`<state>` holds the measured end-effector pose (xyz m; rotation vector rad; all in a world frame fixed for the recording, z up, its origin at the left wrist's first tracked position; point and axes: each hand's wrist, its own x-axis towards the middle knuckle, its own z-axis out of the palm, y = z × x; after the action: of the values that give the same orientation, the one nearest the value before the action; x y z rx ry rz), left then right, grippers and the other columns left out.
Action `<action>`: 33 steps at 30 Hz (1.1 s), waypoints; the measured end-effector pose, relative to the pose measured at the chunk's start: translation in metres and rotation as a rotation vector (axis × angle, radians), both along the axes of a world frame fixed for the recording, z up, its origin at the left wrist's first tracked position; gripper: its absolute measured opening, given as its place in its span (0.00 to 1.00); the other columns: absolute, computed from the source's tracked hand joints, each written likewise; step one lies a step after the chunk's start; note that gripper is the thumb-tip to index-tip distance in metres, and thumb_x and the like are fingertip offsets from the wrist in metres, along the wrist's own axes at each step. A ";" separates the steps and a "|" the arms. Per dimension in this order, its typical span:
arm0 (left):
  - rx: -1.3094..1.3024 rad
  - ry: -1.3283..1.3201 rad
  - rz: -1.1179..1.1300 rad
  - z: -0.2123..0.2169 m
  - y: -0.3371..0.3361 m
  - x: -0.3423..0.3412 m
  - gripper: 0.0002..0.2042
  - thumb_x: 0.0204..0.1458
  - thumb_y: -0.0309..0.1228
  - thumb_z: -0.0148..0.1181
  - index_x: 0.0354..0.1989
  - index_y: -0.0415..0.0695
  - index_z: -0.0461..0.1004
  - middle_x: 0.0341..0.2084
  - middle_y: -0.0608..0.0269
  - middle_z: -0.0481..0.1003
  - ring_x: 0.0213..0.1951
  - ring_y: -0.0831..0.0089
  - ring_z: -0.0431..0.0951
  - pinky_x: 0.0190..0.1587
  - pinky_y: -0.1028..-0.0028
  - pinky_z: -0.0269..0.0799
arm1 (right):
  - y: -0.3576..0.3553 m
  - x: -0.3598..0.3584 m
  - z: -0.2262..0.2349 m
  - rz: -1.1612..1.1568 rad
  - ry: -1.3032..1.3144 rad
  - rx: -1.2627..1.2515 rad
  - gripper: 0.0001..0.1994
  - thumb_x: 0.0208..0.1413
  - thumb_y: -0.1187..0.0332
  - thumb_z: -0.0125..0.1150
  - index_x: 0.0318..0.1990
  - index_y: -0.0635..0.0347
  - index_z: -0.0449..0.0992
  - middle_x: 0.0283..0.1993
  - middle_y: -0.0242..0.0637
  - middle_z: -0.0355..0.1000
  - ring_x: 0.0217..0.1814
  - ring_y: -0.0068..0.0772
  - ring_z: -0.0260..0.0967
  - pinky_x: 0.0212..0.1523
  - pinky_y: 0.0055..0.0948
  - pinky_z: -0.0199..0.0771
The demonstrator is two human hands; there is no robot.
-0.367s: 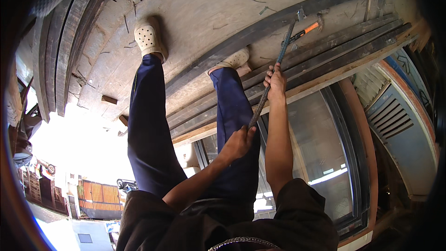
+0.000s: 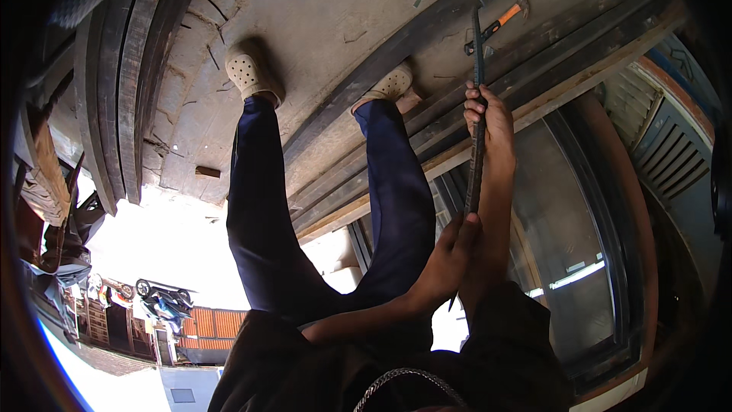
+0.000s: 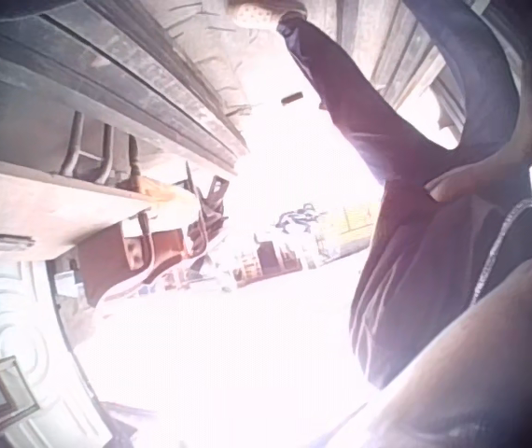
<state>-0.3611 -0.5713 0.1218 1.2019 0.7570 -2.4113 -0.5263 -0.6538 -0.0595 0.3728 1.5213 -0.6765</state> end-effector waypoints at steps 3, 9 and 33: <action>0.114 -0.047 0.015 0.037 0.022 -0.005 0.17 0.63 0.48 0.39 0.34 0.46 0.61 0.19 0.72 0.59 0.20 0.83 0.58 0.22 0.80 0.56 | 0.027 0.020 0.028 0.214 0.139 0.044 0.13 0.64 0.66 0.46 0.49 0.66 0.63 0.30 0.28 0.60 0.21 0.13 0.54 0.16 0.16 0.55; 0.017 -0.249 -0.205 0.076 0.061 0.011 0.15 0.63 0.47 0.40 0.36 0.47 0.62 0.17 0.72 0.60 0.17 0.82 0.60 0.20 0.80 0.60 | 0.094 0.065 0.063 0.365 0.153 0.190 0.12 0.62 0.58 0.51 0.42 0.57 0.68 0.27 0.25 0.61 0.17 0.13 0.52 0.15 0.17 0.53; -0.081 -0.188 -0.056 0.016 0.055 -0.048 0.18 0.63 0.47 0.40 0.42 0.42 0.64 0.19 0.72 0.60 0.21 0.83 0.62 0.24 0.80 0.60 | 0.064 -0.004 0.013 0.398 0.346 0.068 0.08 0.63 0.63 0.48 0.39 0.57 0.66 0.30 0.28 0.61 0.19 0.17 0.56 0.14 0.20 0.56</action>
<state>-0.4088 -0.5166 0.1375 1.4089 0.5703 -2.3077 -0.5298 -0.5898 -0.0466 -0.0047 1.8821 -0.3852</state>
